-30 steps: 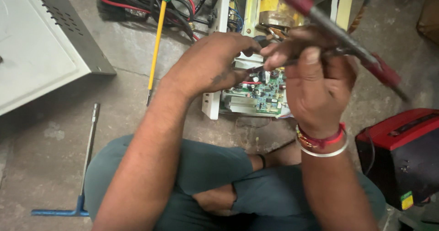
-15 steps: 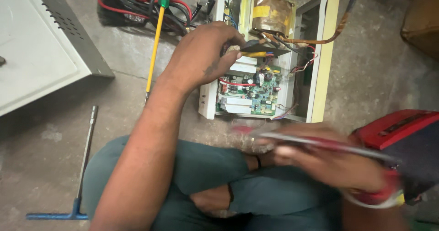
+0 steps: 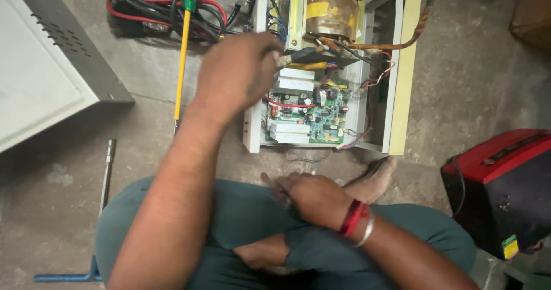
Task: The person works on the internal components of an open inverter casing, using a screwdriver to tighten screws on a circuit board and connecting wires by hand while sitting on the floor.
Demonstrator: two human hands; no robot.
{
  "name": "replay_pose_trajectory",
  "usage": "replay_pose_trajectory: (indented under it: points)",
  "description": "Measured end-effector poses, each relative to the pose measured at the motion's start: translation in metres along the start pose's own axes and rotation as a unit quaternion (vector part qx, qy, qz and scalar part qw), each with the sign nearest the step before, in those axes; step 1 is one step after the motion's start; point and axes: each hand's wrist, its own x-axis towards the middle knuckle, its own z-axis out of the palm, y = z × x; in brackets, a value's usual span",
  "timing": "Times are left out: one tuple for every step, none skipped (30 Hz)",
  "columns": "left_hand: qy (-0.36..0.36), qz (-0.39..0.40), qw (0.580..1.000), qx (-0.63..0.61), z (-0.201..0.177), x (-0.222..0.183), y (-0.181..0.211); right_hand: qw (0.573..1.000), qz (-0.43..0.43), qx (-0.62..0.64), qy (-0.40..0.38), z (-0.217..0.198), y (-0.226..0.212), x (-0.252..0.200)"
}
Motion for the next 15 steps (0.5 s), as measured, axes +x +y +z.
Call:
replay_pose_trajectory:
  points:
    - [-0.001, -0.023, 0.999, -0.022, -0.004, 0.001, -0.003, 1.0, 0.005, -0.007, -0.013, -0.014, 0.0, -0.001]
    - [-0.003, -0.048, 0.998, -0.045, -0.008, 0.002, -0.006, 0.999, 0.011, -0.014, -0.028, -0.032, 0.002, -0.004]
    - [-0.005, -0.073, 0.995, -0.067, -0.01, 0.002, -0.009, 0.999, 0.016, -0.021, -0.043, -0.048, 0.002, -0.004]
    - [0.005, -0.065, 0.996, -0.067, -0.009, 0.002, -0.011, 0.993, 0.081, -0.081, -0.014, -0.062, 0.001, -0.003]
    - [0.015, -0.057, 0.996, -0.068, -0.008, 0.002, -0.013, 0.979, 0.144, -0.141, 0.015, -0.074, 0.0, 0.0]
    - [0.025, -0.048, 0.996, -0.067, -0.007, 0.002, -0.014, 0.982, 0.092, -0.115, 0.12, -0.083, 0.0, 0.007]
    - [0.028, -0.048, 0.996, -0.074, -0.004, 0.003, -0.015, 0.97, 0.04, -0.087, 0.223, -0.088, 0.001, 0.016]
    - [0.029, -0.047, 0.995, -0.08, -0.001, 0.004, -0.014, 0.963, 0.045, -0.118, 0.24, -0.089, 0.004, 0.027]
    - [0.03, -0.045, 0.995, -0.086, 0.002, 0.004, -0.015, 0.954, 0.05, -0.149, 0.256, -0.086, 0.007, 0.04]
    - [0.027, -0.043, 0.995, -0.089, 0.003, 0.005, -0.016, 0.943, 0.054, -0.18, 0.274, -0.084, 0.013, 0.051]
    - [0.024, -0.041, 0.995, -0.091, 0.003, 0.005, -0.018, 0.94, 0.077, -0.21, 0.259, -0.081, 0.02, 0.061]
    - [0.021, -0.042, 0.994, -0.096, 0.003, 0.004, -0.02, 0.935, 0.101, -0.239, 0.24, -0.076, 0.026, 0.07]
    - [0.026, -0.031, 0.994, -0.104, 0.004, 0.003, -0.023, 0.929, 0.125, -0.268, 0.221, -0.072, 0.032, 0.077]
    - [0.033, -0.022, 0.993, -0.113, 0.004, 0.003, -0.025, 0.929, 0.12, -0.273, 0.219, -0.071, 0.038, 0.08]
    - [0.039, -0.012, 0.992, -0.122, 0.004, 0.003, -0.027, 0.929, 0.116, -0.278, 0.217, -0.073, 0.042, 0.081]
